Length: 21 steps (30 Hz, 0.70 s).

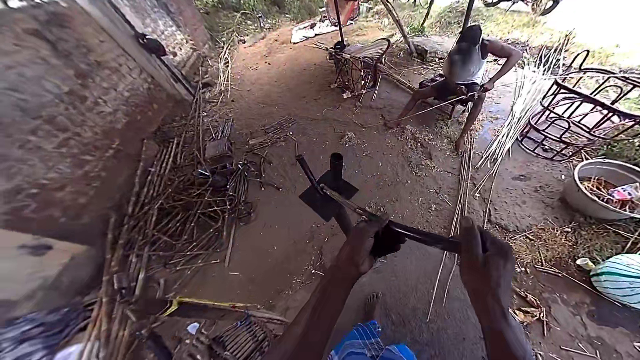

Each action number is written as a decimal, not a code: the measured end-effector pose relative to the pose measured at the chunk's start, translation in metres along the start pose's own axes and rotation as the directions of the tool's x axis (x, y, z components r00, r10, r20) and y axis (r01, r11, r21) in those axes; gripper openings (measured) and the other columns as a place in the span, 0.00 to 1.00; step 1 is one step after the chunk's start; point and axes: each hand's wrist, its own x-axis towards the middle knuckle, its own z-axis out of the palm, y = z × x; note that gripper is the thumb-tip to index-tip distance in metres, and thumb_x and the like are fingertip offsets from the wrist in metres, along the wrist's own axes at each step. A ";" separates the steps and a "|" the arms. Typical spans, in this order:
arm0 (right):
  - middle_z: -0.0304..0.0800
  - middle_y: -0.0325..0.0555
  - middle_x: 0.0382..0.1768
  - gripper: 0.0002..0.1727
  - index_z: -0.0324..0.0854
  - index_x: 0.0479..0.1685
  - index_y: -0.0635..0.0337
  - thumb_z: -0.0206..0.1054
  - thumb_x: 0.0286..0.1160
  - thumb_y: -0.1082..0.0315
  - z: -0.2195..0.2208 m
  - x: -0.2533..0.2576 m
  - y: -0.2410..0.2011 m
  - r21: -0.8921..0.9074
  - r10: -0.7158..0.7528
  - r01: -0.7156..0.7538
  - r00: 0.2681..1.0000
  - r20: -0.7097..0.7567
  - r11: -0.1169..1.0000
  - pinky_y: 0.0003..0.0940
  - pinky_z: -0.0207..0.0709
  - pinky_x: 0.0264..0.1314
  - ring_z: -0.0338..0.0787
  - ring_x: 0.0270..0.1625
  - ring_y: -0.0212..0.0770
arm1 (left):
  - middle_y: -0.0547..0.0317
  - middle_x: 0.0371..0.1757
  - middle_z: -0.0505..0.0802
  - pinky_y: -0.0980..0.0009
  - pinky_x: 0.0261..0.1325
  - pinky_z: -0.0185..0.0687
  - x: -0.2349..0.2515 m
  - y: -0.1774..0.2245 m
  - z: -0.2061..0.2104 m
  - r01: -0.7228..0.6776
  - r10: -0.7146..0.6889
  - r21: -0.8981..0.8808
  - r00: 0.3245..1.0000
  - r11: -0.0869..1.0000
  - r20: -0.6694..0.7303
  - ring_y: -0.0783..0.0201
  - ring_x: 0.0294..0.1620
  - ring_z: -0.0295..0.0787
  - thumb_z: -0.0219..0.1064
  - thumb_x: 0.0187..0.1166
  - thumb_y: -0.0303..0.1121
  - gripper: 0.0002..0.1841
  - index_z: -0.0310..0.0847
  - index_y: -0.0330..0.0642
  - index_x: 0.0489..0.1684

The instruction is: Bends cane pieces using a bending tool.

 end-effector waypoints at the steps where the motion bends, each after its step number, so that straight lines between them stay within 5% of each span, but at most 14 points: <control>1: 0.73 0.38 0.16 0.33 0.78 0.20 0.54 0.52 0.88 0.38 0.000 0.028 0.009 0.018 0.063 -0.064 0.998 0.024 0.998 0.44 0.68 0.27 0.74 0.20 0.36 | 0.43 0.38 0.95 0.64 0.41 0.94 0.015 0.004 0.015 0.004 -0.004 -0.037 1.000 0.999 -0.015 0.56 0.34 0.96 0.57 0.91 0.44 0.20 0.81 0.31 0.54; 3: 0.76 0.40 0.16 0.33 0.80 0.21 0.57 0.55 0.87 0.40 0.010 0.092 0.028 0.072 0.123 -0.128 0.990 0.064 0.989 0.46 0.68 0.26 0.73 0.19 0.38 | 0.40 0.39 0.94 0.62 0.41 0.95 0.045 0.013 0.045 -0.016 0.006 -0.114 0.996 0.993 -0.088 0.54 0.34 0.96 0.58 0.91 0.41 0.20 0.78 0.28 0.58; 6: 0.73 0.29 0.12 0.25 0.78 0.18 0.48 0.61 0.82 0.43 0.059 0.201 0.080 0.276 0.251 -0.295 0.951 0.182 0.915 0.28 0.61 0.15 0.64 0.11 0.26 | 0.43 0.38 0.91 0.62 0.37 0.94 0.111 0.014 0.087 -0.059 0.033 -0.140 0.982 0.988 -0.184 0.55 0.30 0.94 0.55 0.93 0.46 0.24 0.65 0.31 0.70; 9: 0.69 0.27 0.11 0.21 0.74 0.21 0.46 0.62 0.80 0.46 0.094 0.245 0.100 0.341 0.310 -0.400 0.906 0.289 0.851 0.24 0.57 0.13 0.61 0.09 0.24 | 0.42 0.43 0.89 0.62 0.36 0.94 0.146 0.009 0.106 -0.102 0.051 -0.173 0.959 0.980 -0.277 0.56 0.31 0.93 0.53 0.94 0.48 0.25 0.65 0.32 0.73; 11: 0.72 0.32 0.12 0.29 0.76 0.18 0.50 0.57 0.83 0.39 0.060 0.206 0.072 0.232 0.188 -0.221 0.970 0.154 0.947 0.33 0.61 0.15 0.65 0.11 0.30 | 0.43 0.45 0.92 0.64 0.42 0.94 0.110 0.015 0.086 -0.077 0.055 -0.168 0.990 0.983 -0.129 0.57 0.36 0.94 0.56 0.92 0.46 0.23 0.73 0.31 0.67; 13: 0.75 0.43 0.17 0.36 0.78 0.23 0.57 0.46 0.88 0.35 0.017 0.102 0.032 0.037 0.081 -0.082 0.996 0.029 0.996 0.50 0.68 0.23 0.75 0.19 0.43 | 0.47 0.46 0.94 0.65 0.48 0.93 0.050 0.015 0.039 -0.008 0.008 -0.002 0.999 1.000 0.036 0.59 0.40 0.95 0.60 0.89 0.51 0.24 0.82 0.37 0.62; 16: 0.75 0.33 0.12 0.29 0.78 0.19 0.52 0.48 0.90 0.47 0.033 -0.025 -0.002 0.041 0.003 0.001 0.995 -0.100 0.999 0.35 0.69 0.15 0.77 0.14 0.31 | 0.38 0.42 0.94 0.57 0.45 0.95 0.013 0.013 -0.025 0.054 -0.050 0.102 0.998 0.993 -0.038 0.50 0.37 0.96 0.60 0.90 0.46 0.22 0.78 0.33 0.62; 18: 0.72 0.29 0.10 0.27 0.75 0.16 0.49 0.50 0.89 0.49 0.048 -0.041 -0.003 0.057 -0.003 0.010 0.992 -0.128 0.998 0.28 0.64 0.13 0.74 0.12 0.25 | 0.40 0.41 0.94 0.59 0.41 0.95 0.010 0.015 -0.035 0.067 -0.054 0.135 0.994 0.989 -0.096 0.52 0.35 0.96 0.58 0.91 0.45 0.19 0.75 0.36 0.64; 21: 0.68 0.33 0.10 0.29 0.72 0.14 0.52 0.50 0.88 0.48 0.049 0.007 0.012 0.004 0.042 -0.041 0.995 -0.089 0.999 0.34 0.63 0.16 0.71 0.13 0.31 | 0.46 0.43 0.94 0.65 0.41 0.93 0.026 0.024 -0.020 0.054 -0.046 0.151 0.997 0.987 -0.060 0.59 0.37 0.95 0.59 0.90 0.45 0.18 0.79 0.39 0.62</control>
